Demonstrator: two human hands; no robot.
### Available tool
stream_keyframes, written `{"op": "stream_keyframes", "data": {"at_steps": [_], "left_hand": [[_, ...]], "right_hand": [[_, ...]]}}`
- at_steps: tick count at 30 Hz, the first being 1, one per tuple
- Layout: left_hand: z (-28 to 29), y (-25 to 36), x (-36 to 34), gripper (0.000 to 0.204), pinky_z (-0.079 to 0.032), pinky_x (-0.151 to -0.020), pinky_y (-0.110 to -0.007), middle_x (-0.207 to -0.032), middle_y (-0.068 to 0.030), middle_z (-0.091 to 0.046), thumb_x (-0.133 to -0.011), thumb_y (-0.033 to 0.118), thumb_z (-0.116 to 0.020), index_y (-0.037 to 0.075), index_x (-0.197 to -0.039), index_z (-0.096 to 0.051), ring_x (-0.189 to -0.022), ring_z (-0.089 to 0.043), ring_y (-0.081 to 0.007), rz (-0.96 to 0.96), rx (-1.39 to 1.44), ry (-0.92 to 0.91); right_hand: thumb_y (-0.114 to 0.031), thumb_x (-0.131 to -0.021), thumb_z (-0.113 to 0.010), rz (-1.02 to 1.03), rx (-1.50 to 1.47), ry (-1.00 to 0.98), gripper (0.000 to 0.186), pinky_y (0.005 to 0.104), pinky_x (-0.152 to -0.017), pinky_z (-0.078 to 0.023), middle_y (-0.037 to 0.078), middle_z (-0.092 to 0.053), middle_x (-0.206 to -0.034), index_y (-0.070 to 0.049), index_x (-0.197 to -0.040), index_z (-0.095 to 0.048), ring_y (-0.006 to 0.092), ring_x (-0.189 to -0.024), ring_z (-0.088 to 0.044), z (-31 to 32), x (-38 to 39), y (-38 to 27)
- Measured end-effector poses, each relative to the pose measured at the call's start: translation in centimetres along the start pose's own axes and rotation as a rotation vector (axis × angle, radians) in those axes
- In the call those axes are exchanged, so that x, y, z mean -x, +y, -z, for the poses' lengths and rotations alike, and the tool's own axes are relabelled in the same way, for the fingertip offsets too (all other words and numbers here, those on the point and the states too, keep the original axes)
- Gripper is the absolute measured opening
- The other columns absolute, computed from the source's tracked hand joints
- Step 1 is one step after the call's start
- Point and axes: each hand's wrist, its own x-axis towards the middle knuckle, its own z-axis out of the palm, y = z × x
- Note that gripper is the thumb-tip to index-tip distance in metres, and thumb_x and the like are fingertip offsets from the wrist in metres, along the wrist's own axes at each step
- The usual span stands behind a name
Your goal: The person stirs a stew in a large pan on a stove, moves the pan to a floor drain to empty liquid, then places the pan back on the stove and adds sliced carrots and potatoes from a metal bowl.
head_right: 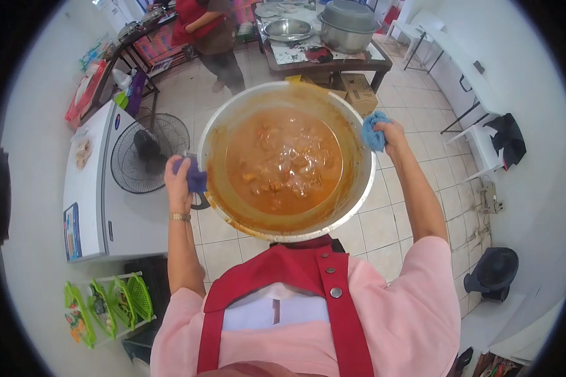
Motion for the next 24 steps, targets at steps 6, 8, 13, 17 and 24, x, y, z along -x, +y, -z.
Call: {"op": "stream_keyframes", "data": {"at_steps": [6,8,13,17,24], "left_hand": [[-6.3,-2.4,-12.6,0.023,-0.05,-0.067,-0.026,-0.092,-0.0031,-0.058,-0.083,0.004,-0.066,0.006,-0.101,-0.053,-0.079,-0.058,-0.012,0.01,-0.01,0.0],[-8.1,-3.9,-16.6,0.024,-0.05,-0.068,-0.026,-0.092,-0.0028,-0.058,-0.083,0.004,-0.066,0.007,-0.103,-0.053,-0.08,-0.058,-0.0125,0.015,-0.019,0.021],[-12.9,-5.4,-24.2,0.025,-0.05,-0.068,-0.028,-0.091,-0.0014,-0.057,-0.083,0.003,-0.066,0.009,-0.103,-0.053,-0.083,-0.057,-0.0123,0.06,-0.075,0.118],[-15.6,-6.8,-32.1,0.022,-0.05,-0.066,-0.027,-0.09,-0.0016,-0.057,-0.083,0.003,-0.066,0.01,-0.099,-0.051,-0.078,-0.057,-0.0117,0.06,0.045,0.091],[-18.5,-8.5,-46.4,0.024,-0.05,-0.066,-0.026,-0.087,-0.0013,-0.057,-0.082,0.002,-0.067,0.01,-0.099,-0.051,-0.076,-0.057,-0.0115,0.01,0.035,0.058]], "right_hand": [[0.007,-0.063,-0.059,0.01,0.016,-0.008,0.035,0.0327,-0.068,-0.055,0.012,-0.065,-0.085,0.007,-0.099,-0.059,0.0219,-0.074,-0.065,-3.1,-13.8,-2.8],[0.007,-0.063,-0.06,0.041,0.028,-0.013,0.035,0.0323,-0.068,-0.055,0.011,-0.065,-0.085,0.005,-0.098,-0.059,0.0215,-0.074,-0.065,-4.1,-19.2,-3.6],[0.008,-0.063,-0.06,0.033,0.006,0.0,0.033,0.032,-0.068,-0.055,0.009,-0.065,-0.083,0.002,-0.095,-0.06,0.0208,-0.072,-0.065,-8.1,-29.0,-5.9],[0.009,-0.063,-0.059,-0.015,-0.055,-0.081,0.03,0.0327,-0.066,-0.055,0.009,-0.064,-0.082,0.001,-0.092,-0.061,0.0215,-0.07,-0.065,-9.7,-37.3,-6.8],[0.008,-0.064,-0.06,0.028,-0.044,-0.025,0.031,0.0336,-0.067,-0.056,0.01,-0.064,-0.084,0.002,-0.095,-0.06,0.0215,-0.074,-0.065,-15.1,-48.5,-7.6]]}}
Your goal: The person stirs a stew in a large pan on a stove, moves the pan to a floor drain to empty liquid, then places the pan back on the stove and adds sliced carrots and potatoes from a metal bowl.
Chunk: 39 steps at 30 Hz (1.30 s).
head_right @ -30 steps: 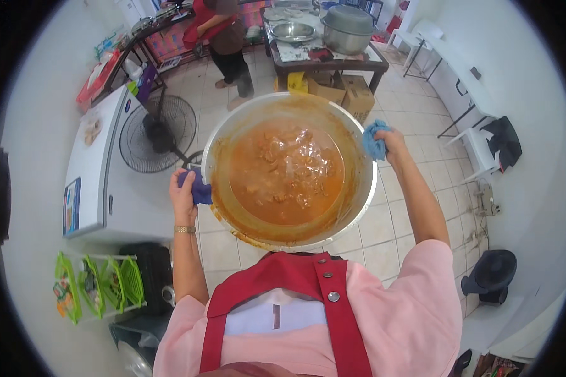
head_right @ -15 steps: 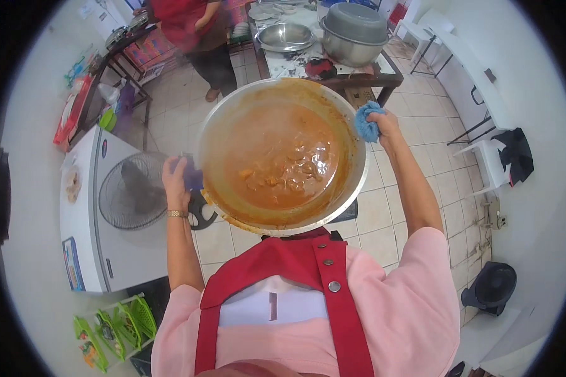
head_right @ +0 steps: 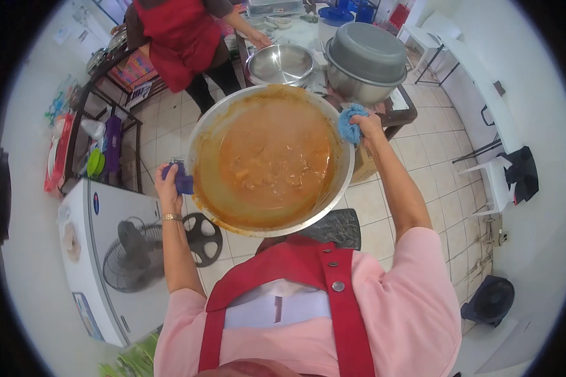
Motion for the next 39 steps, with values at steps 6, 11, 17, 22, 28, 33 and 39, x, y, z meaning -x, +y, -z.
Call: {"op": "stream_keyframes", "data": {"at_steps": [6,11,17,22,28,33,39], "left_hand": [[-3.5,-1.7,-10.9,0.024,-0.05,-0.065,-0.025,-0.086,-0.0014,-0.057,-0.081,0.0,-0.067,0.009,-0.096,-0.052,-0.075,-0.057,-0.0113,0.016,-0.029,-0.044],[-5.9,-1.9,-18.0,0.022,-0.05,-0.068,-0.026,-0.087,-0.001,-0.057,-0.081,0.002,-0.067,0.011,-0.096,-0.052,-0.076,-0.057,-0.0118,0.072,-0.062,-0.086],[-7.9,-1.4,-22.4,0.023,-0.05,-0.065,-0.025,-0.086,-0.0016,-0.057,-0.08,0.0,-0.067,0.009,-0.096,-0.052,-0.074,-0.057,-0.0115,0.106,-0.097,-0.068],[-9.0,-1.3,-26.2,0.023,-0.052,-0.065,-0.026,-0.087,-0.0028,-0.058,-0.08,0.001,-0.067,0.009,-0.096,-0.052,-0.074,-0.059,-0.0128,0.16,-0.083,-0.103],[-10.5,-0.1,-28.1,0.024,-0.053,-0.065,-0.027,-0.087,-0.0043,-0.06,-0.079,0.001,-0.067,0.007,-0.097,-0.052,-0.076,-0.061,-0.0141,0.152,-0.172,-0.065],[-10.8,0.8,-30.1,0.024,-0.053,-0.065,-0.027,-0.088,-0.005,-0.061,-0.079,0.001,-0.067,0.006,-0.097,-0.053,-0.076,-0.061,-0.0144,0.15,-0.189,-0.081],[-11.6,2.6,-33.5,0.023,-0.052,-0.066,-0.027,-0.087,-0.0046,-0.061,-0.078,0.0,-0.067,0.005,-0.097,-0.055,-0.076,-0.061,-0.014,0.178,-0.213,-0.102]], "right_hand": [[0.006,-0.065,-0.061,-0.044,0.061,0.085,0.034,0.0342,-0.066,-0.056,0.009,-0.064,-0.086,0.003,-0.099,-0.059,0.0213,-0.074,-0.065,-1.8,-7.9,0.2],[0.006,-0.066,-0.061,-0.09,0.042,0.105,0.034,0.0333,-0.065,-0.055,0.009,-0.064,-0.086,0.002,-0.099,-0.059,0.021,-0.073,-0.065,-3.7,-11.9,0.6],[0.003,-0.067,-0.061,-0.097,0.072,0.171,0.033,0.0324,-0.064,-0.054,0.01,-0.064,-0.087,0.004,-0.099,-0.058,0.0208,-0.073,-0.065,-6.8,-14.0,-0.7],[0.003,-0.067,-0.061,-0.122,0.044,0.091,0.032,0.0335,-0.065,-0.055,0.011,-0.064,-0.088,0.005,-0.099,-0.058,0.0212,-0.074,-0.065,-5.9,-17.8,0.2],[0.004,-0.069,-0.059,-0.149,-0.007,0.091,0.028,0.0329,-0.062,-0.055,0.011,-0.064,-0.086,0.005,-0.097,-0.058,0.0223,-0.071,-0.065,-7.0,-19.1,0.1],[0.005,-0.07,-0.059,-0.182,-0.01,0.087,0.029,0.0337,-0.061,-0.055,0.011,-0.064,-0.086,0.005,-0.099,-0.058,0.0224,-0.07,-0.065,-7.4,-20.0,0.0],[0.006,-0.07,-0.061,-0.197,-0.153,0.203,0.03,0.0345,-0.06,-0.055,0.011,-0.063,-0.084,0.005,-0.099,-0.057,0.023,-0.069,-0.065,-9.7,-18.9,-0.5]]}}
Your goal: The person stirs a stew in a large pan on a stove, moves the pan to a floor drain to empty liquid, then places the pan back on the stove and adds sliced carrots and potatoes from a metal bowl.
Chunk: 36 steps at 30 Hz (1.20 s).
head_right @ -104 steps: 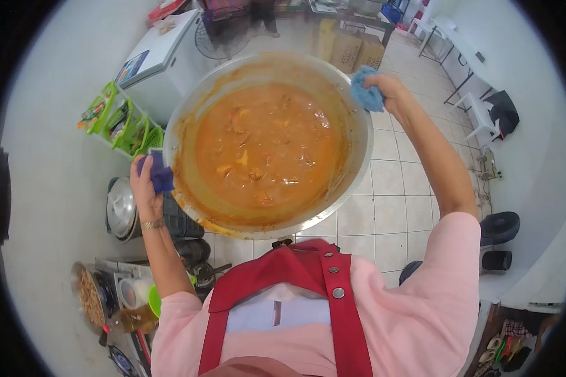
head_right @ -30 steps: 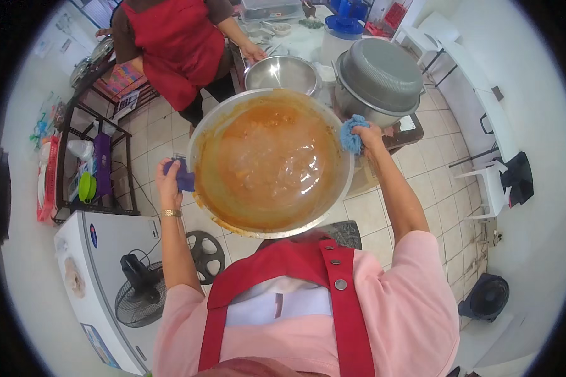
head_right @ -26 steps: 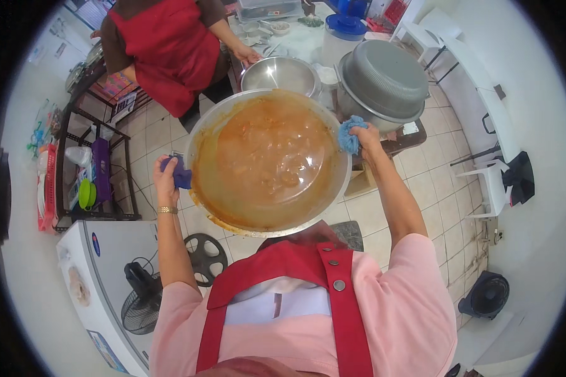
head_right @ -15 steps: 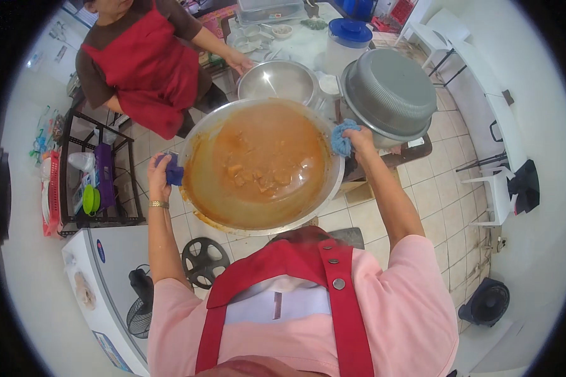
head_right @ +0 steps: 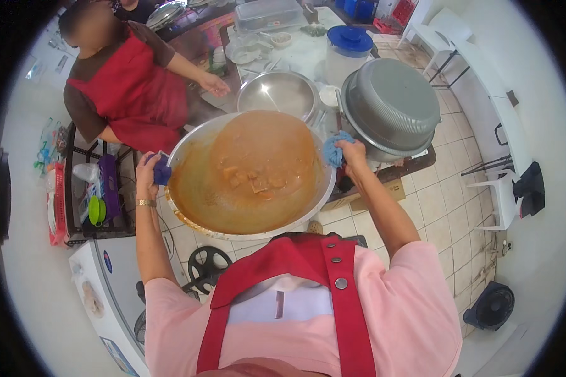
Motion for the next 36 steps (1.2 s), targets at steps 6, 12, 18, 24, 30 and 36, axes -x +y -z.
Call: {"op": "stream_keyframes", "data": {"at_steps": [6,12,18,24,30,36], "left_hand": [[-0.7,2.0,-3.6,0.02,-0.053,-0.063,-0.027,-0.088,-0.0063,-0.064,-0.08,0.002,-0.065,0.007,-0.097,-0.055,-0.075,-0.063,-0.0163,-0.009,-0.092,-0.036],[-1.5,3.8,-6.3,0.014,-0.052,-0.063,-0.026,-0.086,-0.0053,-0.064,-0.081,0.004,-0.063,0.007,-0.094,-0.057,-0.075,-0.063,-0.0151,0.008,-0.127,-0.083],[-3.1,6.3,-8.8,0.011,-0.052,-0.062,-0.028,-0.084,-0.0059,-0.065,-0.083,0.005,-0.061,0.006,-0.093,-0.057,-0.073,-0.063,-0.0165,0.026,-0.195,-0.159],[-5.2,8.5,-11.1,0.013,-0.051,-0.064,-0.03,-0.083,-0.0064,-0.064,-0.081,0.004,-0.06,0.006,-0.094,-0.058,-0.074,-0.063,-0.0183,0.108,-0.178,-0.192],[-5.9,10.0,-13.7,0.012,-0.05,-0.06,-0.031,-0.08,-0.004,-0.063,-0.079,0.008,-0.062,0.005,-0.091,-0.064,-0.067,-0.06,-0.0172,0.025,-0.376,-0.168],[-7.2,11.0,-15.8,0.01,-0.051,-0.064,-0.033,-0.083,-0.0042,-0.064,-0.08,0.009,-0.061,0.005,-0.089,-0.064,-0.073,-0.062,-0.0191,0.082,-0.423,-0.192]], "right_hand": [[0.003,-0.071,-0.063,0.011,-0.042,0.033,0.03,0.0306,-0.051,-0.051,0.009,-0.063,-0.082,0.004,-0.1,-0.056,0.0195,-0.064,-0.064,0.0,-1.2,1.8],[-0.001,-0.073,-0.065,-0.018,-0.031,0.055,0.031,0.0276,-0.044,-0.047,0.007,-0.063,-0.08,0.002,-0.103,-0.056,0.0164,-0.06,-0.062,-0.5,-1.6,2.4],[-0.003,-0.073,-0.066,-0.022,-0.055,0.064,0.037,0.0318,-0.049,-0.05,0.011,-0.063,-0.089,0.002,-0.107,-0.053,0.0201,-0.07,-0.064,-1.5,-1.8,2.2],[-0.008,-0.074,-0.066,-0.063,0.061,0.091,0.034,0.0299,-0.048,-0.046,0.009,-0.059,-0.085,0.001,-0.105,-0.055,0.019,-0.067,-0.059,-1.0,-3.5,3.2],[-0.01,-0.075,-0.065,-0.113,0.12,0.065,0.023,0.0296,-0.048,-0.042,0.005,-0.057,-0.078,-0.001,-0.096,-0.061,0.0169,-0.066,-0.057,-2.2,-3.9,2.7],[-0.01,-0.076,-0.064,-0.101,0.039,0.054,0.026,0.0304,-0.055,-0.045,0.006,-0.06,-0.079,0.001,-0.1,-0.062,0.0178,-0.069,-0.059,-3.7,-4.0,2.2]]}}
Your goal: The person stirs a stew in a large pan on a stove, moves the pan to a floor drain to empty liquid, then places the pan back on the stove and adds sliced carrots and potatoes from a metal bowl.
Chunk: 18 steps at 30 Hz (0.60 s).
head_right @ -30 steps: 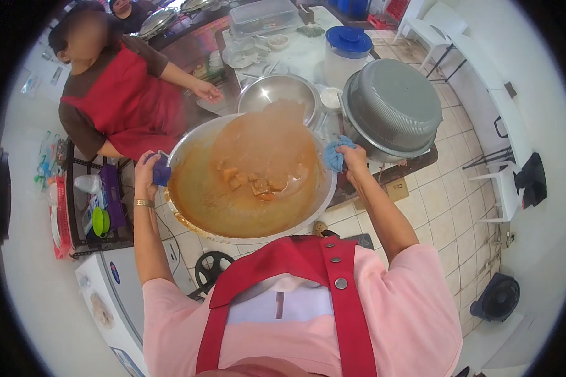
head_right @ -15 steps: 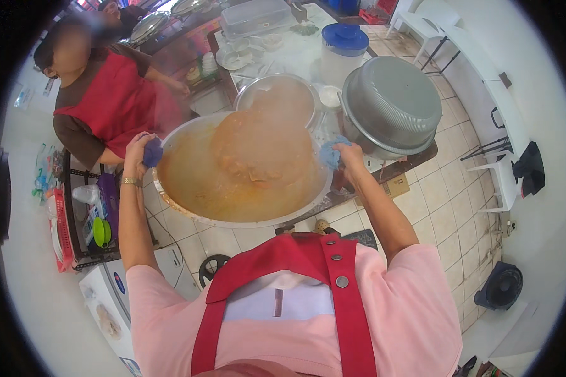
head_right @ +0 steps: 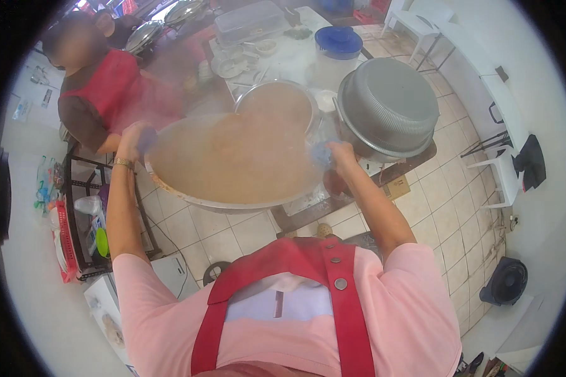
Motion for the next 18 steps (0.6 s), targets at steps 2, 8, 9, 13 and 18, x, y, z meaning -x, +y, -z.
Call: {"op": "stream_keyframes", "data": {"at_steps": [2,8,9,13,18], "left_hand": [[0.8,-0.1,-0.6,0.013,-0.051,-0.07,-0.034,-0.086,-0.0043,-0.064,-0.081,0.009,-0.061,0.005,-0.092,-0.064,-0.079,-0.062,-0.0201,-0.137,-0.103,-0.064],[-3.3,4.1,0.5,0.014,-0.049,-0.063,-0.034,-0.083,-0.0055,-0.064,-0.084,0.013,-0.058,0.005,-0.09,-0.066,-0.073,-0.06,-0.0163,-0.48,-0.384,-0.169],[-2.8,4.5,-0.5,0.015,-0.049,-0.064,-0.034,-0.083,-0.0058,-0.064,-0.085,0.013,-0.056,0.004,-0.089,-0.067,-0.073,-0.06,-0.0163,-0.646,-0.633,-0.185],[-3.3,5.7,-6.7,0.016,-0.049,-0.065,-0.033,-0.083,-0.006,-0.065,-0.086,0.013,-0.055,0.001,-0.089,-0.067,-0.073,-0.061,-0.0163,-0.322,-0.408,-0.091],[-3.9,7.9,-9.9,0.016,-0.051,-0.063,-0.031,-0.082,-0.0075,-0.066,-0.082,0.013,-0.061,-0.001,-0.088,-0.067,-0.072,-0.064,-0.0172,-0.362,-0.297,-0.317]], "right_hand": [[-0.01,-0.077,-0.064,0.004,-0.012,-0.01,0.027,0.0315,-0.057,-0.046,0.008,-0.061,-0.081,0.002,-0.1,-0.062,0.019,-0.07,-0.06,-0.1,-0.3,-0.3],[-0.013,-0.083,-0.053,-0.122,0.074,-0.09,0.034,0.0388,-0.082,-0.049,0.017,-0.064,-0.105,0.004,-0.11,-0.062,0.0272,-0.094,-0.063,0.3,-0.9,-0.4],[-0.013,-0.083,-0.052,-0.106,0.003,-0.146,0.033,0.0387,-0.082,-0.049,0.017,-0.064,-0.105,0.004,-0.11,-0.062,0.0273,-0.096,-0.062,0.0,-1.1,0.0],[-0.012,-0.084,-0.05,-0.111,-0.123,-0.211,0.032,0.0391,-0.083,-0.049,0.017,-0.064,-0.105,0.004,-0.108,-0.062,0.0275,-0.097,-0.062,0.0,-3.8,2.7],[-0.013,-0.085,-0.049,-0.244,-0.261,-0.278,0.03,0.0403,-0.082,-0.049,0.016,-0.065,-0.104,0.003,-0.106,-0.062,0.0273,-0.097,-0.062,-1.4,-4.4,3.4]]}}
